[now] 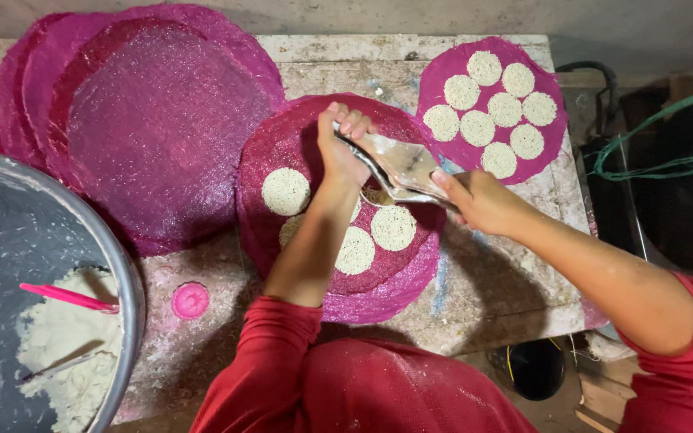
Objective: The person scoops rice-flour dough from a large basin into a hand-held wooden press, squeezes the press lever to extrude round flat discs onto pink fabric-covered trays, and arranges the formed discs in rows. The cycle of loading, pressing, and placing discs repeats continuously across several trays.
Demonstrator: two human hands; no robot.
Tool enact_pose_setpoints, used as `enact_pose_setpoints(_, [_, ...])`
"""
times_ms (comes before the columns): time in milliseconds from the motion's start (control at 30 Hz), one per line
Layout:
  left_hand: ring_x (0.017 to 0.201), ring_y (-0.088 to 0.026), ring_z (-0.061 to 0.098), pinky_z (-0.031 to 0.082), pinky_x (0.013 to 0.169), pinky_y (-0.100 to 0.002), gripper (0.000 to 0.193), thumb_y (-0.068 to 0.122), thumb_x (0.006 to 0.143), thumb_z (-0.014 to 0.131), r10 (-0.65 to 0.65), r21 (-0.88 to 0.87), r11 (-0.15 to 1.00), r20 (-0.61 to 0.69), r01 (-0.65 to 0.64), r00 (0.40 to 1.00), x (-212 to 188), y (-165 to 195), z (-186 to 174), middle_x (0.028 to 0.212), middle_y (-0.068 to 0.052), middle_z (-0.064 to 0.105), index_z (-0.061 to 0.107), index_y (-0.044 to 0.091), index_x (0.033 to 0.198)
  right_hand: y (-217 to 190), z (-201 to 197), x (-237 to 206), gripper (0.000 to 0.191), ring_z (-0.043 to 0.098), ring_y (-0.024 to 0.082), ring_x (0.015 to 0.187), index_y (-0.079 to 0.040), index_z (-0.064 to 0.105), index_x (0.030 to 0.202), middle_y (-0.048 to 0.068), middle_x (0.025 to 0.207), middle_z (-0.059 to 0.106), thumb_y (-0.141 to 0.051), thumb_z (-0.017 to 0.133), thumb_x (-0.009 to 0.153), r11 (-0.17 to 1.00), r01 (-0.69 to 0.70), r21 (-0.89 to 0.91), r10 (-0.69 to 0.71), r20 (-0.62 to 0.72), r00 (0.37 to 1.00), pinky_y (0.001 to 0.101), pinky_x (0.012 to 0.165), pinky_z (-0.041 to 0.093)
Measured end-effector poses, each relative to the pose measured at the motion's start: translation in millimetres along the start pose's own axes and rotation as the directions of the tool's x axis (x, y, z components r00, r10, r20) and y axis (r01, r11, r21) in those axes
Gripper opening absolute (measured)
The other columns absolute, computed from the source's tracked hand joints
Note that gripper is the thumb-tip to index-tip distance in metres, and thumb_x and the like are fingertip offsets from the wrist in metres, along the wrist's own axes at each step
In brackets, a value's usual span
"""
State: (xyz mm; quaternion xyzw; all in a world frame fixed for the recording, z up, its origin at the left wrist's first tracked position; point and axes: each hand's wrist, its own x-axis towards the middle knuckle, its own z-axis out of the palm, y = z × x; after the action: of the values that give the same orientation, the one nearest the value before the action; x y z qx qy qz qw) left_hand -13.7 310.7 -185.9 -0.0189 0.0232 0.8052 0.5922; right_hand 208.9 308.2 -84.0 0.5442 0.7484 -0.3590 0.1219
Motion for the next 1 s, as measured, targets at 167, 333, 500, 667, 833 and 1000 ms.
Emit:
enact_pose_setpoints(167, [0.056,-0.01,0.037,0.041,0.067,-0.032,0.028,0.031,0.096,0.057,0.018,-0.004,1.0,0.015,-0.018,1.0,17,-12,4,0.061,0.008,0.036,0.043,0.02,0.074,7,-5,6,0.065,0.067,0.046,0.074,0.0,0.073,0.096,0.027,0.073,0.067,-0.054,0.038,0.105,0.978,0.082,-0.193,-0.124,-0.218,0.968,0.0543,0.073,0.051])
enact_pose_setpoints(333, [0.053,-0.011,0.034,0.038,0.062,-0.032,0.026,0.029,0.095,0.056,0.04,0.099,0.994,0.066,-0.047,0.997,25,7,20,0.06,0.007,0.034,0.043,0.019,0.074,3,13,20,0.06,0.066,0.048,0.074,0.0,0.071,0.104,0.028,0.074,0.066,-0.051,0.038,0.105,0.962,0.24,-0.132,-0.271,-0.328,0.905,0.055,0.07,0.05])
enact_pose_setpoints(500, [0.05,-0.01,0.029,0.034,0.056,-0.031,0.025,0.025,0.091,0.055,0.083,0.176,0.981,-0.029,-0.076,0.996,14,18,19,0.057,0.006,0.031,0.041,0.018,0.071,-1,27,21,0.065,0.066,0.044,0.068,0.003,0.068,0.09,0.027,0.069,0.065,-0.05,0.036,0.108,0.971,0.238,-0.017,-0.235,-0.233,0.944,0.053,0.071,0.051])
enact_pose_setpoints(667, [0.048,-0.011,0.027,0.033,0.053,-0.032,0.028,0.025,0.089,0.055,0.102,0.107,0.991,-0.23,-0.079,0.968,10,-12,10,0.056,0.005,0.03,0.038,0.019,0.067,13,7,15,0.068,0.069,0.043,0.067,0.001,0.071,0.089,0.026,0.068,0.066,-0.054,0.037,0.109,0.99,0.082,-0.112,-0.099,-0.163,0.982,0.0513,0.071,0.054])
enact_pose_setpoints(833, [0.055,-0.012,0.042,0.044,0.061,-0.034,0.028,0.028,0.093,0.06,0.081,0.031,0.997,-0.153,-0.077,0.985,16,-23,29,0.059,0.006,0.041,0.045,0.018,0.072,19,-15,9,0.06,0.064,0.046,0.071,0.0,0.072,0.094,0.026,0.073,0.065,-0.051,0.044,0.108,0.926,0.206,-0.317,-0.317,-0.355,0.88,0.0555,0.066,0.049])
enact_pose_setpoints(1000, [0.067,-0.016,0.052,0.05,0.071,-0.036,0.022,0.029,0.091,0.061,-0.35,0.649,0.74,0.149,0.175,0.925,-18,25,67,0.07,0.0,0.052,0.051,0.013,0.08,-11,-35,-23,0.052,0.057,0.035,0.06,0.001,0.069,0.101,0.022,0.063,0.057,-0.05,0.059,0.103,0.931,0.318,-0.178,-0.365,-0.491,0.791,0.0472,0.058,0.046])
